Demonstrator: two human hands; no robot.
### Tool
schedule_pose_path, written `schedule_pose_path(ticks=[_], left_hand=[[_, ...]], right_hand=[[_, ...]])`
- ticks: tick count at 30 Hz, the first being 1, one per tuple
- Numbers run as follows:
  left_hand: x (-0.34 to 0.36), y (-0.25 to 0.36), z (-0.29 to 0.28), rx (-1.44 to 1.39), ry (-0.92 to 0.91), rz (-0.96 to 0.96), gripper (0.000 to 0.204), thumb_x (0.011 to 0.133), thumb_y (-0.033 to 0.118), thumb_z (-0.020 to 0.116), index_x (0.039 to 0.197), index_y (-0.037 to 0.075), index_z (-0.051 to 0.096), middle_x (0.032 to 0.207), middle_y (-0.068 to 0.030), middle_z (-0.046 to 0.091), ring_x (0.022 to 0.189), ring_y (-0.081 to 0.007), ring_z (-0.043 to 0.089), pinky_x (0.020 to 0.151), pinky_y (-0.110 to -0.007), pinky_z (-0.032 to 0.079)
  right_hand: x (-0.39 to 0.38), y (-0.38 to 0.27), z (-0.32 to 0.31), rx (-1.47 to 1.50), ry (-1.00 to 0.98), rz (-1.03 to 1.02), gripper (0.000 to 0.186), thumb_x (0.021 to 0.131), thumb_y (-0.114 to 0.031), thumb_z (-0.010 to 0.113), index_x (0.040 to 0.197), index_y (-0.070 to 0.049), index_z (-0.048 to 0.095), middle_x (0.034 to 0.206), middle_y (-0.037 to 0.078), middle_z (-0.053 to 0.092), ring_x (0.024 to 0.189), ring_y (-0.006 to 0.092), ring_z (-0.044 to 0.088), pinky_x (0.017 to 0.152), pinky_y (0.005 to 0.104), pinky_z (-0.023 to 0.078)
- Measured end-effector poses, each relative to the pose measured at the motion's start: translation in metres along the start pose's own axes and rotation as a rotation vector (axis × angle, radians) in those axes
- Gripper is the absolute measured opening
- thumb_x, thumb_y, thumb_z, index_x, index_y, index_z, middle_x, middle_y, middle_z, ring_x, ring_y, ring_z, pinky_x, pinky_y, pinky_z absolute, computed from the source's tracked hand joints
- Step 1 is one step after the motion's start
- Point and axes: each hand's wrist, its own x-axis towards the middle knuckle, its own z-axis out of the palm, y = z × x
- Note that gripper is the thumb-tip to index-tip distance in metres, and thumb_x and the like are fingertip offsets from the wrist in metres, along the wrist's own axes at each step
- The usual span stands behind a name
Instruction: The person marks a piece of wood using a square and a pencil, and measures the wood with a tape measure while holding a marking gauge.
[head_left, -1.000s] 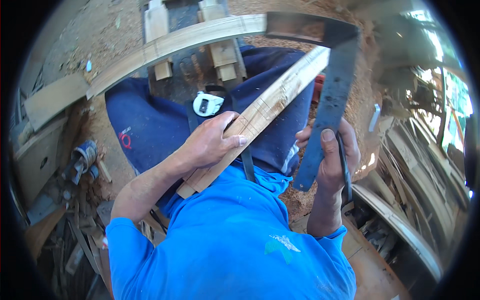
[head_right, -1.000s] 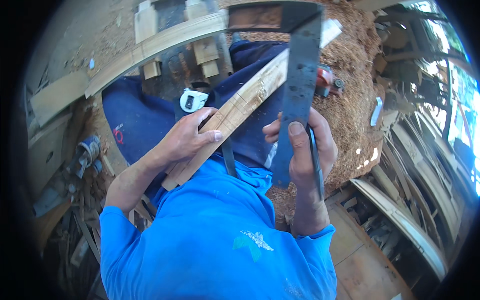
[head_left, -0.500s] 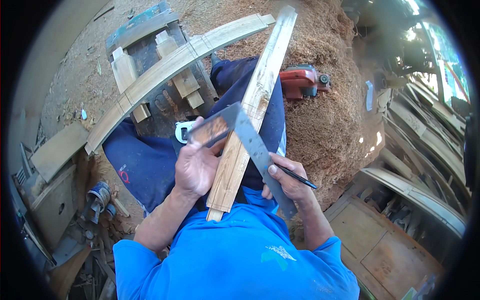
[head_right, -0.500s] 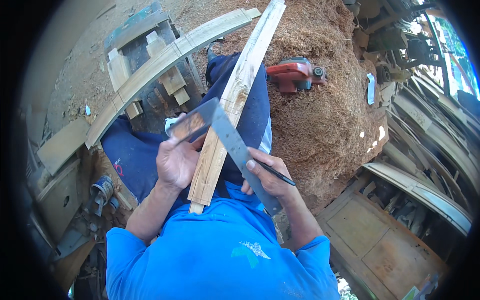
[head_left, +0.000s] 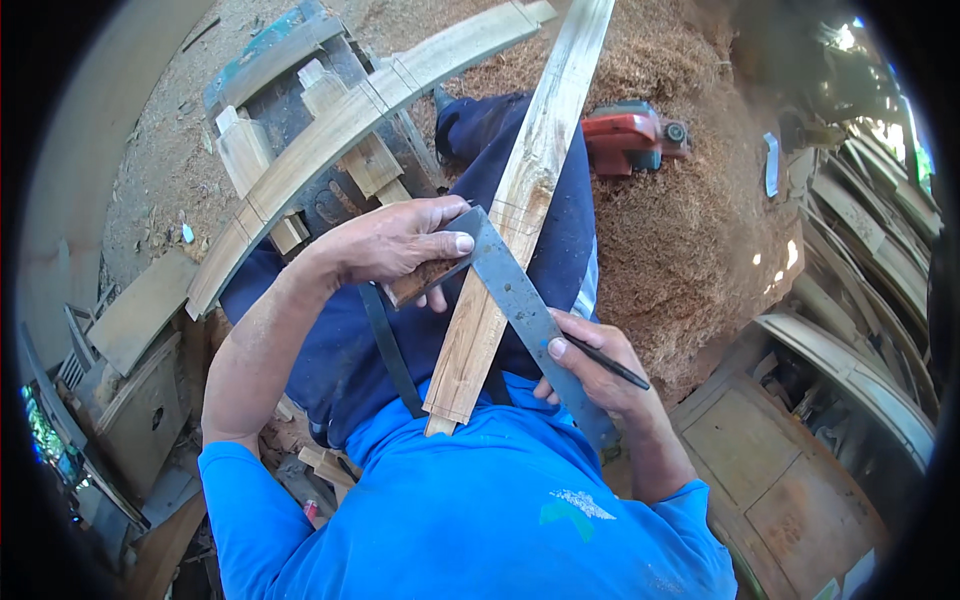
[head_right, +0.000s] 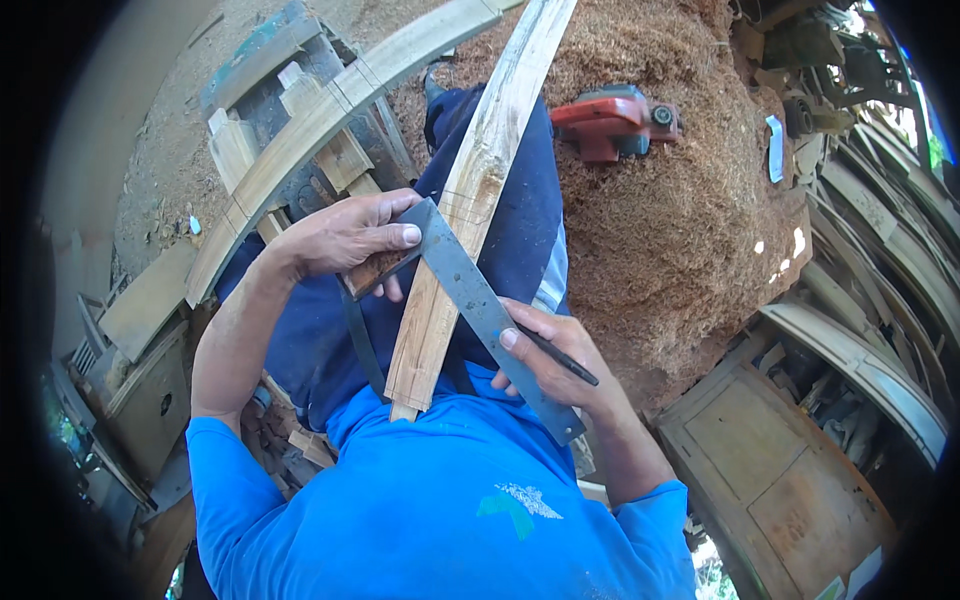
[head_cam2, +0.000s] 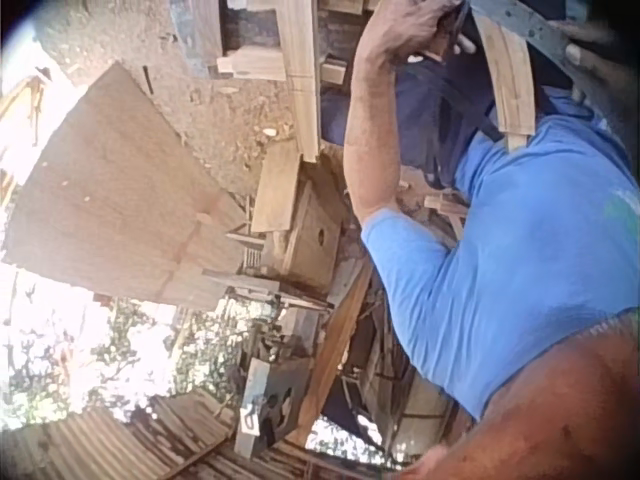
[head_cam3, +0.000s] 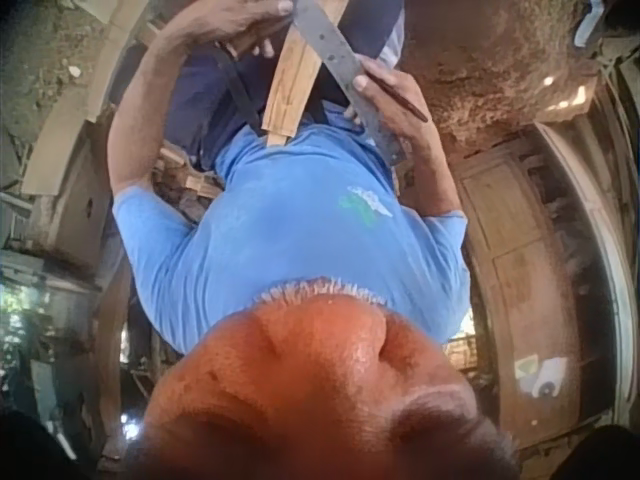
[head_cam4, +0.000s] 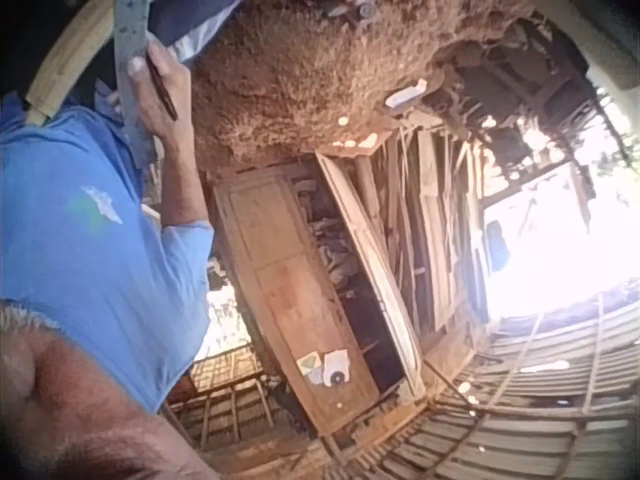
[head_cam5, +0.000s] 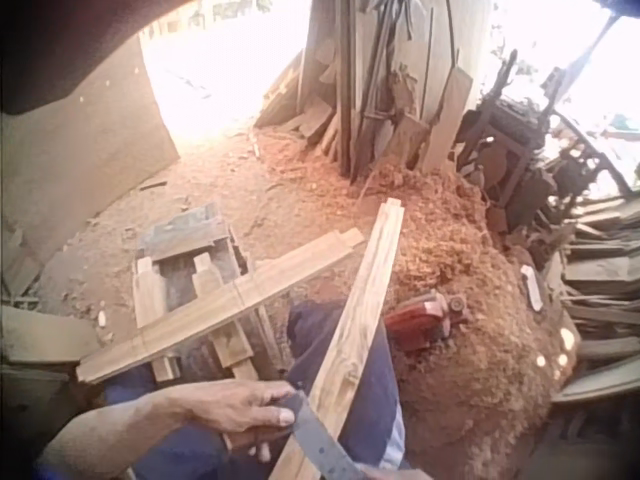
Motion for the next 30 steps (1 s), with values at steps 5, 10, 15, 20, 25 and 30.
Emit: schedule_pose_path(ticks=[5,10,15,20,25,30], left_hand=[[0.015,0.007,-0.008,0.133,-0.058,-0.028,0.044,0.107,0.045,0.056,0.126,0.005,0.055,0.093,-0.0086,0.066,0.071,-0.0158,0.074,0.059,-0.028,0.057],[0.020,0.014,-0.002,0.213,-0.031,-0.040,0.040,0.108,0.040,0.055,0.127,0.005,0.054,0.090,-0.0083,0.065,0.067,-0.0153,0.072,0.060,-0.030,0.057],[0.022,0.033,0.001,0.223,-0.072,-0.086,0.036,0.108,0.035,0.055,0.128,0.005,0.054,0.087,-0.0072,0.066,0.065,-0.0155,0.072,0.060,-0.030,0.056],[0.018,0.034,0.007,0.178,-0.061,-0.069,0.034,0.108,0.032,0.055,0.127,0.004,0.053,0.086,-0.0072,0.065,0.065,-0.0155,0.072,0.058,-0.030,0.054],[0.017,0.044,0.014,0.200,-0.044,-0.082,0.031,0.108,0.029,0.055,0.125,0.003,0.053,0.085,-0.0064,0.064,0.064,-0.0157,0.071,0.056,-0.029,0.054],[0.027,0.027,0.009,0.014,-0.034,-0.067,0.028,0.108,0.028,0.055,0.121,0.004,0.053,0.087,-0.0057,0.063,0.064,-0.0152,0.070,0.056,-0.028,0.057]], right_hand=[[0.009,0.015,-0.013,-0.294,0.225,-0.223,0.054,0.106,-0.040,0.059,0.137,0.004,0.061,0.099,0.013,0.064,0.087,0.0187,0.070,0.076,0.0307,0.057],[0.033,-0.005,-0.026,-0.423,0.422,-0.410,0.054,0.109,-0.041,0.050,0.132,0.008,0.062,0.103,0.015,0.065,0.092,0.0209,0.071,0.080,0.0324,0.058],[0.064,-0.029,-0.028,-0.010,0.541,-0.473,0.035,0.106,-0.016,0.052,0.127,0.010,0.063,0.107,0.018,0.069,0.096,0.0213,0.072,0.084,0.0326,0.059],[0.062,-0.045,-0.015,0.060,0.528,-0.479,0.024,0.099,-0.003,0.056,0.117,0.009,0.066,0.104,0.016,0.074,0.092,0.0176,0.073,0.082,0.0308,0.059],[0.079,-0.024,-0.013,0.002,0.483,-0.499,0.022,0.097,-0.007,0.059,0.113,0.007,0.066,0.098,0.011,0.074,0.086,0.0136,0.068,0.081,0.0284,0.055],[0.103,-0.020,-0.027,0.170,0.358,-0.539,0.026,0.100,-0.012,0.055,0.115,0.007,0.065,0.101,0.014,0.072,0.095,0.0157,0.068,0.092,0.0310,0.053]])
